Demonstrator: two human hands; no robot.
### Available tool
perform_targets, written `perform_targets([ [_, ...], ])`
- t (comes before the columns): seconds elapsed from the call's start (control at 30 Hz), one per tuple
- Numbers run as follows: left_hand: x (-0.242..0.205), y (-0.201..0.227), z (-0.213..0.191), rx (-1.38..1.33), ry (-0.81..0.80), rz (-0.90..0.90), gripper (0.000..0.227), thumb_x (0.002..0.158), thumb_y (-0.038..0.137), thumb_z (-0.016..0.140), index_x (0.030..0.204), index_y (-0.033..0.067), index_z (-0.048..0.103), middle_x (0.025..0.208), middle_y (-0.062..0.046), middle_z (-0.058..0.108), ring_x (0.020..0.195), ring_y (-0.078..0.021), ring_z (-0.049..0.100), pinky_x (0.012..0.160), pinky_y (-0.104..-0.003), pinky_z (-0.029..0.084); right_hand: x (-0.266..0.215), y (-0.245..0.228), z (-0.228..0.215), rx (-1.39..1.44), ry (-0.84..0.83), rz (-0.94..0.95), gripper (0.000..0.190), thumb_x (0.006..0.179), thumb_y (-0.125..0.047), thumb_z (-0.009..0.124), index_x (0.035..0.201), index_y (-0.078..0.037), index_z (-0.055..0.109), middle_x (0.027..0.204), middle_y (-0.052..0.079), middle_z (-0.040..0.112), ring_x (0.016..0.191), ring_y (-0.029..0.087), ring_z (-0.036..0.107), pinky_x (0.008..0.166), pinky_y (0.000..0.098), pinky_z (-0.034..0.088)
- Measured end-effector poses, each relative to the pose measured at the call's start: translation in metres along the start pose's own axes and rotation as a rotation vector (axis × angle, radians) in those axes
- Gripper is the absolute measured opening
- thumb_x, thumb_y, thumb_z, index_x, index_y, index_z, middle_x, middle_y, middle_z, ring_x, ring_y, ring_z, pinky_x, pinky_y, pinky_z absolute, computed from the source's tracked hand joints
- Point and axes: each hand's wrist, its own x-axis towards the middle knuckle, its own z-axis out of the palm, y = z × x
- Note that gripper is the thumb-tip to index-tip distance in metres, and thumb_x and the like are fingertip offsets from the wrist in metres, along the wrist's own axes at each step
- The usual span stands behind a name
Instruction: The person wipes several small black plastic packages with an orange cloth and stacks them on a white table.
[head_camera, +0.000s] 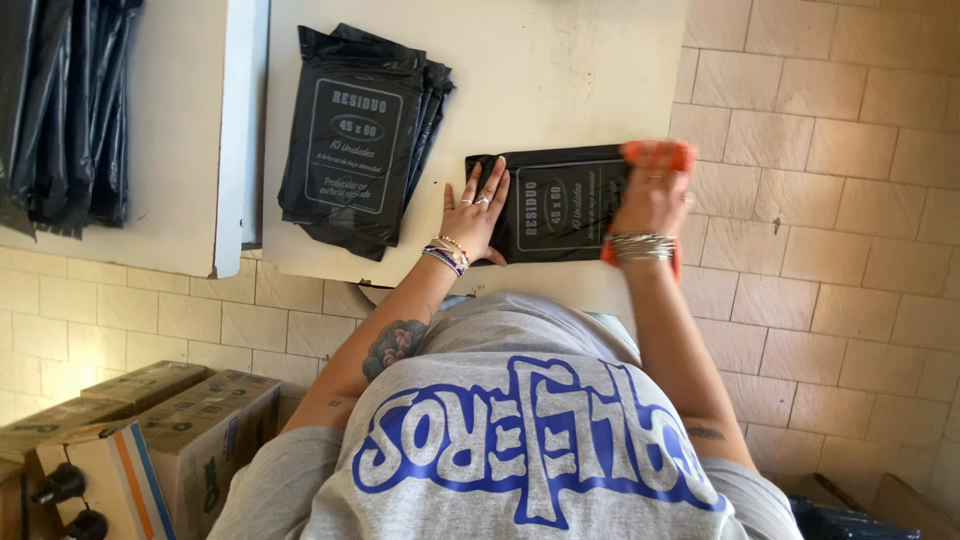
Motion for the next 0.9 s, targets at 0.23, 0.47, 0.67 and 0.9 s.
perform_targets([
  [0.23,0.001,-0.003,-0.004,0.038,0.039,0.016,0.157,0.052,0.05,0.096,0.163,0.012,-0.007,0.169,-0.004,-0.021,0.155,-0.0407,-0.004,0.114,-0.082,0.009,-0.001,0.095,0.098,0.13,0.147,0.117,0.079,0.066,-0.003,0.068,0.143,-0.015,0.059,0.136,0.004,0.067,0.12,0.028,0.056,0.071,0.0411,0.059],
  [0.47,-0.002,-0.004,-0.009,-0.073,0.198,0.068,0.145,0.063,0.052,0.091,0.164,0.0149,-0.006,0.172,-0.003,0.011,0.156,-0.0394,0.004,0.112,-0.081,-0.001,0.012,-0.017,-0.004,0.482,0.379,-0.322,0.064,0.081,0.009,0.059,0.137,-0.021,0.067,0.133,-0.002,0.069,0.128,0.02,0.057,0.102,0.0363,0.048],
  [0.67,0.004,-0.001,-0.007,-0.137,0.202,0.018,0.155,0.053,0.056,0.093,0.164,0.0133,-0.006,0.169,-0.002,0.028,0.157,-0.0358,-0.006,0.115,-0.076,-0.008,0.002,-0.089,0.042,0.483,0.368,-0.597,0.054,0.081,-0.021,0.061,0.134,-0.023,0.064,0.137,-0.005,0.063,0.12,0.024,0.055,0.079,0.0374,0.054],
  [0.9,0.032,-0.01,0.024,-0.055,0.17,-0.031,0.152,0.059,0.034,0.098,0.163,0.0174,-0.012,0.171,0.003,0.02,0.156,-0.0377,-0.009,0.116,-0.075,-0.006,-0.047,-0.058,0.04,0.609,0.293,-0.753,0.037,0.085,-0.023,0.059,0.118,-0.036,0.071,0.118,-0.023,0.07,0.106,0.017,0.06,0.07,0.0316,0.058],
])
